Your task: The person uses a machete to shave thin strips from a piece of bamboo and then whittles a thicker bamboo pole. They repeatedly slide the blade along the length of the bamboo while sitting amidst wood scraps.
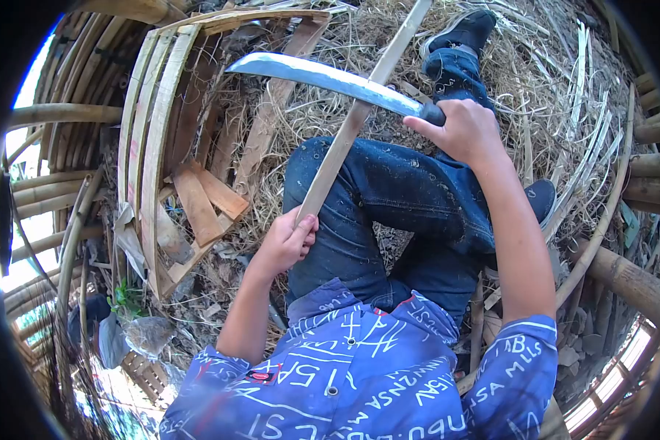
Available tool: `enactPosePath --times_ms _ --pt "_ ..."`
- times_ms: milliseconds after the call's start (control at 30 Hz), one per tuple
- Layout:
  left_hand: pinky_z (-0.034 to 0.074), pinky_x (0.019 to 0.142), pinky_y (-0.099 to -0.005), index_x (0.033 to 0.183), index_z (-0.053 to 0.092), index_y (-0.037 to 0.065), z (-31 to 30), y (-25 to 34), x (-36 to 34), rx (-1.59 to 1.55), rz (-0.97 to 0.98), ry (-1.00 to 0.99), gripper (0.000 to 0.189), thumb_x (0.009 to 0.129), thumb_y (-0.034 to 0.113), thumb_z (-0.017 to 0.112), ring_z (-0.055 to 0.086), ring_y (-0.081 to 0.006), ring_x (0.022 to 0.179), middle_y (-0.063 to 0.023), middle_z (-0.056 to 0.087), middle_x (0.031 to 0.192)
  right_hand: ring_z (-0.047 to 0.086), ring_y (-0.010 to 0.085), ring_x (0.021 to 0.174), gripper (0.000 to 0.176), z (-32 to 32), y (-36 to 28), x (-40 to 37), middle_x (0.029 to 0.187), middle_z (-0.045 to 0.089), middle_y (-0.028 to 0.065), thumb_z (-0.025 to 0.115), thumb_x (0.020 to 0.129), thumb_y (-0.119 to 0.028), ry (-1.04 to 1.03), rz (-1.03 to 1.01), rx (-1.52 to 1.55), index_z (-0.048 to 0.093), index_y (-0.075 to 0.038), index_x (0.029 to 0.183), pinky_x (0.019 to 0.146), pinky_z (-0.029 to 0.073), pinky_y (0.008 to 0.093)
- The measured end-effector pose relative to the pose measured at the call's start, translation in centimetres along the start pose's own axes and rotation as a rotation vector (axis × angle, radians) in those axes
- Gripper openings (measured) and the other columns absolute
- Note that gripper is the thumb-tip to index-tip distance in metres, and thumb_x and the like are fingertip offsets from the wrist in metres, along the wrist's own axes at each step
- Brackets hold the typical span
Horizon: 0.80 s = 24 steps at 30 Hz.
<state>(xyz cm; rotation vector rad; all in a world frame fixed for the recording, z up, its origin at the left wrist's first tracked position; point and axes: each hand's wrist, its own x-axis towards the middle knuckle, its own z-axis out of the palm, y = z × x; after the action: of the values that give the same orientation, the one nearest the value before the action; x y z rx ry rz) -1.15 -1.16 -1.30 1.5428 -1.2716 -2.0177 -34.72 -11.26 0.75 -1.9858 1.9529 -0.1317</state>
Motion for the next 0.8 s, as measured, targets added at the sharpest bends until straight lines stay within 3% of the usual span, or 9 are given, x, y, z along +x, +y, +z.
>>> enactPosePath --times_ms 167,233,367,500,600,633,700,800 --pt "0.032 0.046 -0.0203 0.092 0.051 0.007 0.5 0.4 -0.2 0.031 -0.008 0.018 0.022 0.105 0.025 0.046 0.037 -0.0031 0.052 0.0051 0.043 0.066 0.069 0.0362 0.069 0.072 0.7 -1.8 -1.5 0.068 0.067 0.0184 0.059 0.078 -0.075 0.093 0.016 0.023 0.071 -0.004 0.073 0.064 0.054 0.0467" --pt "0.033 0.046 -0.0205 0.092 0.051 0.007 0.6 0.3 -0.4 0.067 0.0 0.046 0.023 0.105 0.025 0.047 0.038 -0.0031 0.053 0.0051 0.043 0.066 0.069 0.0351 0.065 0.073 1.2 -3.8 -2.6 0.066 0.067 0.0181 0.059 0.078 -0.075 0.044 -0.076 0.119 0.072 -0.004 0.073 0.062 0.054 0.0449" --pt "0.032 0.045 -0.0219 0.091 0.051 0.007 0.4 0.4 -0.1 0.037 -0.035 0.039 0.025 0.105 0.028 0.048 0.039 -0.0041 0.052 0.0043 0.043 0.065 0.068 0.0321 0.06 0.074 2.5 -9.2 -5.2 0.063 0.067 0.0157 0.058 0.076 -0.078 -0.154 -0.35 -0.016 0.07 -0.005 0.068 0.058 0.054 0.0422" --pt "0.031 0.044 -0.0228 0.091 0.05 0.008 0.4 -0.3 -0.1 0.104 0.063 0.065 0.025 0.105 0.028 0.047 0.036 -0.0046 0.05 0.0045 0.04 0.063 0.065 0.033 0.053 0.07 3.7 -9.2 -4.9 0.055 0.061 0.0151 0.062 0.072 -0.077 -0.095 -0.456 0.042 0.064 -0.008 0.062 0.053 0.05 0.0419" --pt "0.03 0.044 -0.0211 0.092 0.05 0.007 0.0 -1.3 -0.5 -0.032 0.008 0.021 0.022 0.105 0.025 0.047 0.034 -0.0032 0.05 0.0056 0.039 0.063 0.066 0.0335 0.056 0.071 2.0 -7.0 -3.0 0.058 0.063 0.016 0.061 0.073 -0.077 0.005 -0.354 -0.027 0.065 -0.007 0.065 0.055 0.05 0.0421" --pt "0.029 0.045 -0.0205 0.092 0.049 0.007 0.1 -1.5 -0.6 -0.076 -0.003 0.027 0.021 0.105 0.024 0.047 0.034 -0.0027 0.051 0.0059 0.039 0.064 0.067 0.0328 0.061 0.07 1.4 -5.8 -2.2 0.061 0.064 0.0158 0.062 0.074 -0.078 0.085 -0.258 -0.063 0.069 -0.008 0.07 0.056 0.05 0.0416" --pt "0.03 0.045 -0.0195 0.092 0.05 0.007 0.1 -1.0 -0.7 -0.103 -0.033 0.023 0.02 0.105 0.023 0.047 0.035 -0.0022 0.052 0.006 0.041 0.065 0.071 0.0284 0.069 0.077 0.1 -1.9 0.4 0.068 0.068 0.0124 0.053 0.075 -0.085 0.055 0.044 -0.003 0.075 -0.01 0.078 0.066 0.055 0.0405" --pt "0.035 0.047 -0.0205 0.093 0.052 0.006 0.0 -0.4 -0.5 0.083 0.032 0.017 0.021 0.105 0.024 0.047 0.04 -0.0033 0.054 0.004 0.046 0.067 0.069 0.0297 0.066 0.079 -1.6 3.4 2.4 0.066 0.067 0.0148 0.053 0.08 -0.081 0.139 0.193 0.043 0.072 -0.004 0.076 0.065 0.055 0.0418"
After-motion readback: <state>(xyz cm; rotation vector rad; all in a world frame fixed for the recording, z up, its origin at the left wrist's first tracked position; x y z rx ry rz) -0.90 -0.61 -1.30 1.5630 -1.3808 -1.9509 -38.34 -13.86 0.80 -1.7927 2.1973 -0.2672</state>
